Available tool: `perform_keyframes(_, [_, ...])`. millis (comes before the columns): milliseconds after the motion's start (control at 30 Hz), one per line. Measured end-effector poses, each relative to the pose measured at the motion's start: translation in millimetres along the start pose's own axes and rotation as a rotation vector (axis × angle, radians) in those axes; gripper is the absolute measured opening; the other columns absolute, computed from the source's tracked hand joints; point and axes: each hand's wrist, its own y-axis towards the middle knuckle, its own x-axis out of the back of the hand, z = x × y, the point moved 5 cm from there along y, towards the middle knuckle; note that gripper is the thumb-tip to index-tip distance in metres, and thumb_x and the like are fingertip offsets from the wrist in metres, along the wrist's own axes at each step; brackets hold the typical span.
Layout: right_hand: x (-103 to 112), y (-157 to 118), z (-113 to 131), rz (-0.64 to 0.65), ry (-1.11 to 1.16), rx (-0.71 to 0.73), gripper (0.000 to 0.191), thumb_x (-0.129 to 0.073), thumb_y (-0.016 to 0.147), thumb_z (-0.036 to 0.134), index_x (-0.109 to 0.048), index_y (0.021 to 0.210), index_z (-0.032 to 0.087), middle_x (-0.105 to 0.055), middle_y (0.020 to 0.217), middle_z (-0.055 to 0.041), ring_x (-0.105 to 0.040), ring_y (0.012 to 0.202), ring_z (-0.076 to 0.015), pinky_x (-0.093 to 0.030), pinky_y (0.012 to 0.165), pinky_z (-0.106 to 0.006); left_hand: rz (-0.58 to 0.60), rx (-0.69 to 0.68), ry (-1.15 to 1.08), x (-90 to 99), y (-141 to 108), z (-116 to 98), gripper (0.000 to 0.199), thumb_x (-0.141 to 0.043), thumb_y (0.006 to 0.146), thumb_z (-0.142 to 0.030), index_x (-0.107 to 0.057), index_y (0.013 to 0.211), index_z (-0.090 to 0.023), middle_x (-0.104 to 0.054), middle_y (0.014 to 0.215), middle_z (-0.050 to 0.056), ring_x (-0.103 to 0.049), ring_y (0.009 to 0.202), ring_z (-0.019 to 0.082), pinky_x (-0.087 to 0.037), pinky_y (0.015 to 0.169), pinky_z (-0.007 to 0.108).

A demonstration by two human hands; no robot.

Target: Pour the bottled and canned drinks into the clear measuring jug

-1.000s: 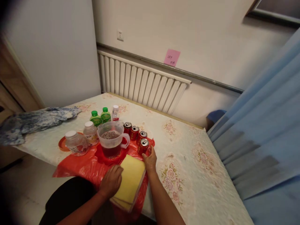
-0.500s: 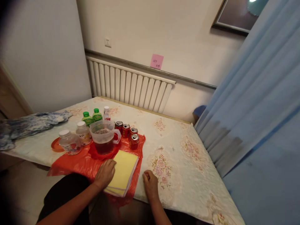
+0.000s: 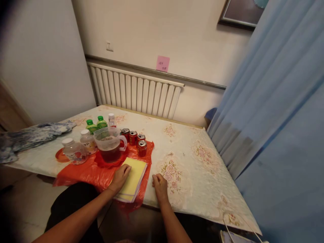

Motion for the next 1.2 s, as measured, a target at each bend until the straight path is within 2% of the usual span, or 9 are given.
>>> perform_keyframes(100, [3.8,6.3,9.7,-0.059,-0.020,-0.012,0.048,-0.041,0.089,0.057,-0.047,0.055,0.023,-0.050,0.049,0.0029,-0.051,0.052,-0.0157,-0.040,0.058,-0.027,-0.018,0.092,-0.076,-4.8,5.8,-2.4,0.050,-0.018,0.098,-0.050,-0.050,0.072,-0.022,-0.060,0.067,0.002,-0.060,0.066,0.019,-0.046,0.065,0.030])
perform_keyframes(200, [3.8,12.0,12.0,-0.094,-0.043,-0.061,0.054,-0.035,0.090,0.062,-0.042,0.052,0.025,-0.046,0.044,0.0032,-0.048,0.048,-0.0160,-0.039,0.056,-0.028,-0.014,0.157,-0.128,-8.0,9.4,-3.9,0.057,-0.013,0.097,-0.055,-0.048,0.066,-0.023,-0.059,0.062,0.002,-0.059,0.063,0.019,-0.045,0.064,0.030])
perform_keyframes(367, [-4.6,18.6,-1.7,-0.047,-0.048,-0.221,0.062,-0.024,0.091,0.066,-0.037,0.045,0.027,-0.042,0.035,0.0008,-0.046,0.039,-0.0173,-0.039,0.049,-0.030,0.021,0.252,-0.131,-12.5,11.8,-0.4,0.061,-0.011,0.096,-0.056,-0.049,0.060,-0.023,-0.058,0.056,0.003,-0.060,0.060,0.021,-0.044,0.062,0.033])
perform_keyframes(567, [-10.4,25.2,-16.2,-0.032,-0.082,-0.316,0.066,-0.016,0.093,0.066,-0.036,0.042,0.029,-0.041,0.033,-0.0009,-0.044,0.035,-0.0186,-0.038,0.046,-0.031,0.079,0.286,-0.073,-16.7,13.8,4.7,0.059,-0.016,0.096,-0.052,-0.053,0.059,-0.023,-0.060,0.055,0.006,-0.064,0.064,0.026,-0.045,0.066,0.036])
perform_keyframes(667, [-13.6,30.0,-22.1,-0.006,-0.102,-0.363,0.067,-0.017,0.092,0.067,-0.038,0.041,0.029,-0.042,0.033,-0.0020,-0.045,0.035,-0.0194,-0.038,0.046,-0.032,0.100,0.284,-0.045,-18.7,15.2,4.9,0.061,-0.016,0.096,-0.052,-0.057,0.063,-0.022,-0.065,0.060,0.010,-0.067,0.071,0.028,-0.047,0.068,0.037])
perform_keyframes(933, [-19.1,42.0,-39.0,0.029,-0.168,-0.403,0.069,-0.019,0.091,0.069,-0.047,0.043,0.029,-0.043,0.030,-0.0030,-0.048,0.032,-0.0222,-0.041,0.047,-0.034,0.121,0.273,0.031,-26.2,19.5,10.9,0.065,-0.016,0.098,-0.051,-0.067,0.079,-0.015,-0.075,0.090,0.019,-0.071,0.093,0.030,-0.049,0.084,0.038])
perform_keyframes(1067, [-20.0,45.4,-44.7,0.046,-0.211,-0.406,0.071,-0.018,0.090,0.071,-0.049,0.042,0.028,-0.043,0.030,-0.0037,-0.050,0.033,-0.0233,-0.042,0.050,-0.036,0.129,0.282,0.061,-28.1,20.6,13.1,0.067,-0.015,0.098,-0.050,-0.069,0.083,-0.014,-0.075,0.094,0.020,-0.071,0.095,0.030,-0.050,0.086,0.038])
perform_keyframes(1200, [-20.6,45.5,-46.3,0.066,-0.268,-0.407,0.076,-0.014,0.093,0.067,-0.057,0.047,0.026,-0.046,0.032,-0.0058,-0.058,0.041,-0.0266,-0.046,0.057,-0.037,0.142,0.295,0.082,-29.0,20.2,13.5,0.068,-0.014,0.099,-0.050,-0.070,0.087,-0.013,-0.076,0.097,0.019,-0.071,0.097,0.030,-0.050,0.087,0.037])
